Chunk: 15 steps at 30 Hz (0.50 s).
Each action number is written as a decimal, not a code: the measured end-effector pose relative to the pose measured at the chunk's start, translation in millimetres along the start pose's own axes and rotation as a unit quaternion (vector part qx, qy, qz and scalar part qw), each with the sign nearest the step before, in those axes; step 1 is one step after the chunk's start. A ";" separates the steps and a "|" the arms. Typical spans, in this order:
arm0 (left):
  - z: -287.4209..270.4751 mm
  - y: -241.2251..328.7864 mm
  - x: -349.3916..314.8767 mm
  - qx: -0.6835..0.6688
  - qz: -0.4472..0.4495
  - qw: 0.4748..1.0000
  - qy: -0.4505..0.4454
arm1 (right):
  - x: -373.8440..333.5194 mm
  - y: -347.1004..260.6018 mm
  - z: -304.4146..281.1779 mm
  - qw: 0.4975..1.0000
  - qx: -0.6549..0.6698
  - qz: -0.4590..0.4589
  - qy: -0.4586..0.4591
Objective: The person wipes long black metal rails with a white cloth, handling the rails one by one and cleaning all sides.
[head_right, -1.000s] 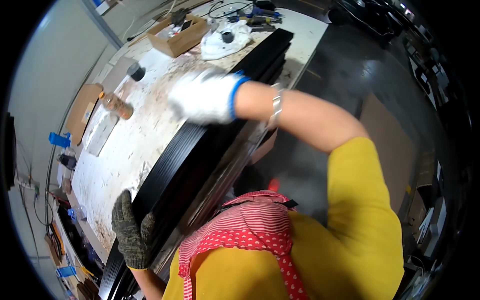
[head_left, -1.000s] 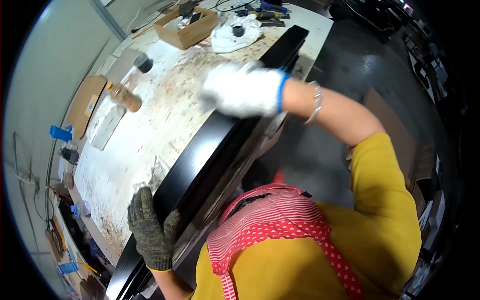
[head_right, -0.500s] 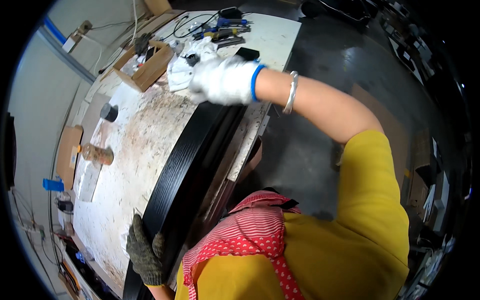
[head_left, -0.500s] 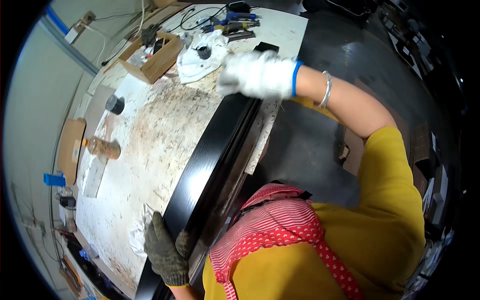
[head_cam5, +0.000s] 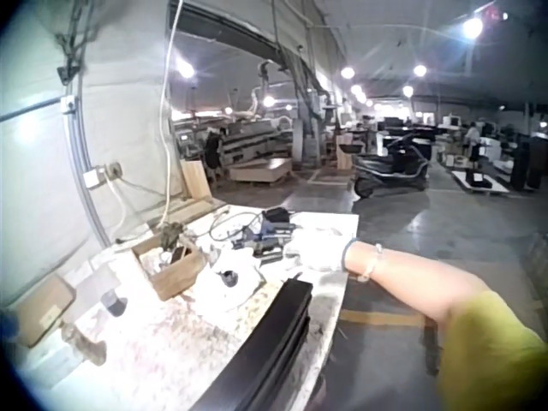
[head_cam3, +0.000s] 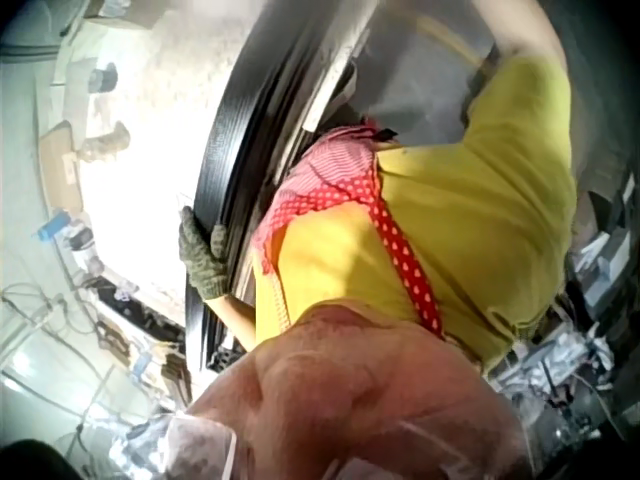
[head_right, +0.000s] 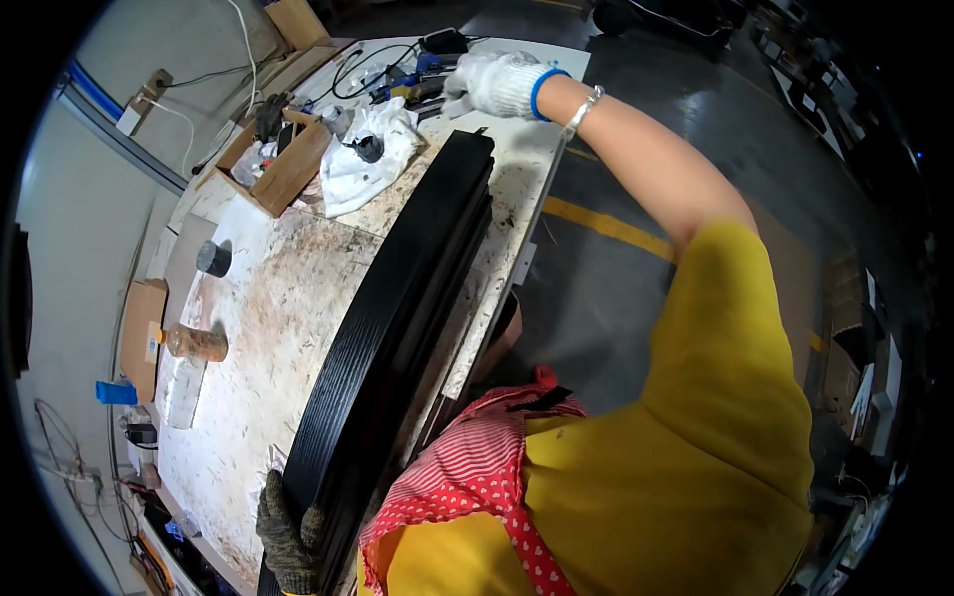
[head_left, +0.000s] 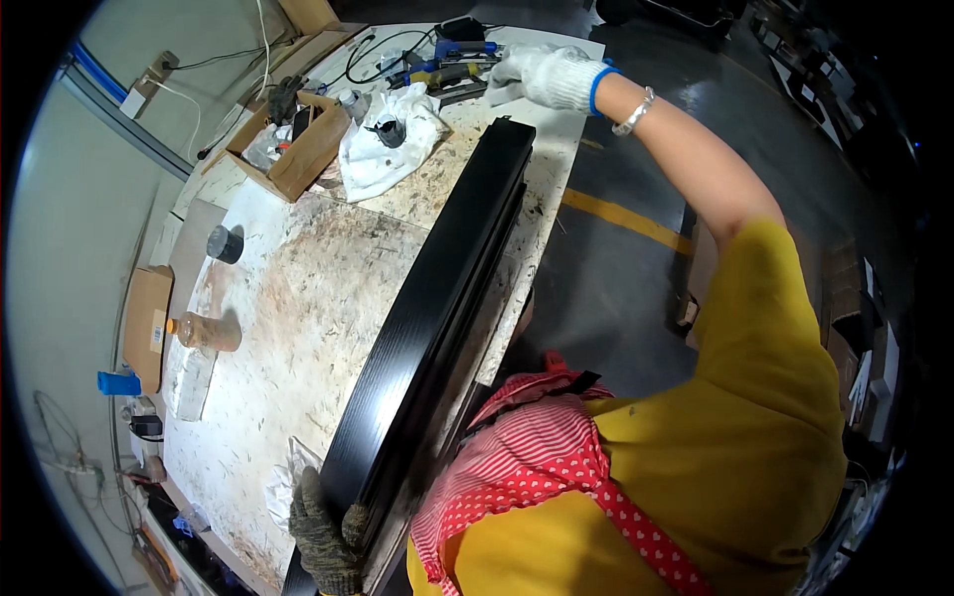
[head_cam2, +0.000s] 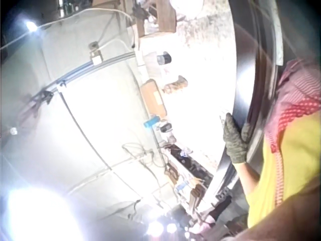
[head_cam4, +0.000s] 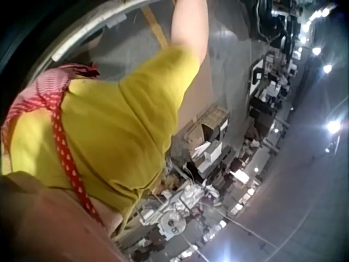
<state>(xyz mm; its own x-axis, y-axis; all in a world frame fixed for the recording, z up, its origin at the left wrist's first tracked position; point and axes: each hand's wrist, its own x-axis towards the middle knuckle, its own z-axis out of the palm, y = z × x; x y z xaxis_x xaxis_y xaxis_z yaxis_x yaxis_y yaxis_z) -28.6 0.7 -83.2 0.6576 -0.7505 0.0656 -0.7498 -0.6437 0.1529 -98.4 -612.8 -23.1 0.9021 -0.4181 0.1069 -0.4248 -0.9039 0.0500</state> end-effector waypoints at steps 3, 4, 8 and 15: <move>-5.3 -2.7 2.7 -0.054 -0.019 0.998 -0.011 | -11.3 -2.9 0.2 0.989 0.149 -0.019 -0.014; -1.6 -6.1 0.6 -0.051 -0.011 0.999 0.015 | -11.6 3.2 2.9 0.993 0.113 -0.020 -0.011; -2.2 -13.0 7.8 -0.061 -0.003 0.998 -0.003 | -3.4 34.2 18.6 0.998 0.059 0.029 0.023; -17.5 -7.5 16.1 -0.053 -0.011 0.998 -0.016 | 1.0 19.9 39.0 0.793 0.597 0.089 0.075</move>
<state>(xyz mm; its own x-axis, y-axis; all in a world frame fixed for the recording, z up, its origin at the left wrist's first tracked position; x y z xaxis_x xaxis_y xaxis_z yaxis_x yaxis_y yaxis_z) -11.1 -4.0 -66.0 0.6694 -0.7423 0.0298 -0.7229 -0.6415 0.2568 -103.0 -634.8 -60.7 0.7786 -0.6142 0.1284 -0.0885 -0.3100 -0.9466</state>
